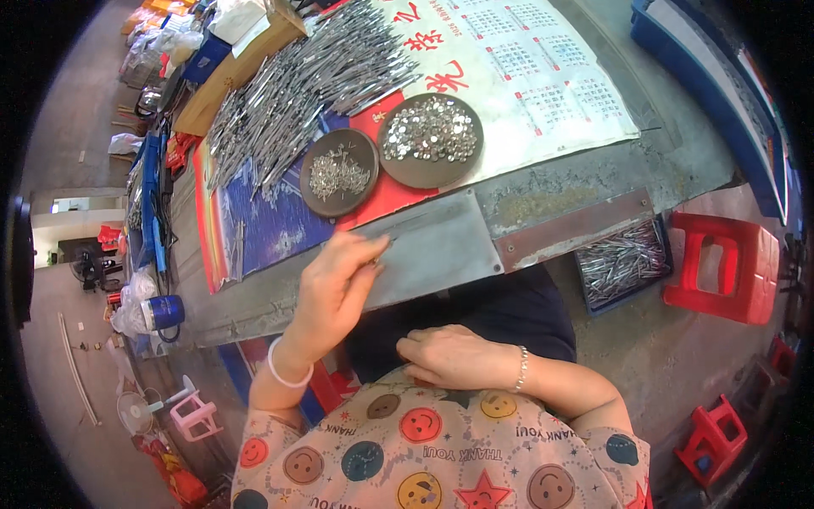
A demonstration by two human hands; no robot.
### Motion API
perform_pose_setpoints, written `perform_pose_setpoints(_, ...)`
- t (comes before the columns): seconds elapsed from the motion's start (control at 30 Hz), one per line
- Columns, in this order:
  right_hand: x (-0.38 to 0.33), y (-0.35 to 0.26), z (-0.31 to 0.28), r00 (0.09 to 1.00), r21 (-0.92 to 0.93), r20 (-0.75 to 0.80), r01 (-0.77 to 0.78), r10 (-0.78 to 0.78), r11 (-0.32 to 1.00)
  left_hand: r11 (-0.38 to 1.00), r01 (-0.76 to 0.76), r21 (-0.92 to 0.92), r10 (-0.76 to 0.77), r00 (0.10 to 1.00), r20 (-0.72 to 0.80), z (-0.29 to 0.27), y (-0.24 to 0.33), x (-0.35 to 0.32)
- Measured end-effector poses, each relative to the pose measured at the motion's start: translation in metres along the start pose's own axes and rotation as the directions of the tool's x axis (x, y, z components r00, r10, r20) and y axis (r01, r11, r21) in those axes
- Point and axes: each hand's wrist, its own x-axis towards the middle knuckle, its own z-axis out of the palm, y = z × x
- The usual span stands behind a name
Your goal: Manual assembly of small metal components at a workbench.
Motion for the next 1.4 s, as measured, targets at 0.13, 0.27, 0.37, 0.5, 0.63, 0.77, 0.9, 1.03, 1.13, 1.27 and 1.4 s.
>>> perform_pose_setpoints(0.13,-0.003,-0.035,-0.033,0.951,0.189,-0.304,0.124,-0.063,0.974,0.675,0.302,-0.673,-0.398,0.917,0.013,-0.003,0.026,-0.042)
perform_pose_setpoints(0.27,0.005,-0.048,-0.04,0.842,0.159,-0.539,0.126,-0.021,0.979,0.432,0.247,-0.867,-0.408,0.911,0.057,0.003,0.033,-0.064)
perform_pose_setpoints(0.37,0.019,-0.052,-0.037,0.793,0.065,-0.605,0.147,-0.078,0.987,0.317,0.186,-0.93,-0.428,0.903,0.034,0.012,0.035,-0.076)
perform_pose_setpoints(0.5,0.032,-0.053,-0.034,0.726,-0.084,-0.663,0.169,-0.182,0.982,0.348,0.126,-0.929,-0.485,0.872,-0.063,0.025,0.045,-0.084)
perform_pose_setpoints(0.63,0.036,-0.055,-0.03,0.684,-0.175,-0.689,0.164,-0.239,0.971,0.42,-0.031,-0.907,-0.452,0.859,-0.239,0.044,0.049,-0.089)
perform_pose_setpoints(0.77,0.032,-0.058,-0.022,0.741,-0.029,-0.66,0.144,-0.127,0.989,0.474,-0.206,-0.856,-0.407,0.811,-0.42,0.066,0.051,-0.091)
perform_pose_setpoints(0.9,0.033,-0.045,-0.011,0.604,0.043,-0.777,0.328,-0.175,0.944,0.668,-0.192,-0.719,-0.308,0.808,-0.503,0.074,0.057,-0.09)
perform_pose_setpoints(1.03,0.04,-0.035,-0.012,0.437,-0.249,-0.812,0.337,-0.386,0.908,0.696,-0.178,-0.696,-0.324,0.787,-0.525,0.075,0.063,-0.079)
perform_pose_setpoints(1.13,0.037,-0.035,-0.013,0.454,-0.326,-0.785,0.275,-0.421,0.905,0.672,-0.151,-0.725,-0.355,0.794,-0.494,0.081,0.062,-0.086)
perform_pose_setpoints(1.27,0.036,-0.033,-0.009,0.477,-0.376,-0.778,0.167,-0.409,0.911,0.595,-0.121,-0.795,-0.406,0.808,-0.427,0.085,0.06,-0.089)
perform_pose_setpoints(1.4,0.032,-0.042,-0.006,0.606,0.091,-0.796,0.137,-0.011,0.986,0.474,-0.155,-0.867,-0.479,0.78,-0.402,0.087,0.059,-0.085)
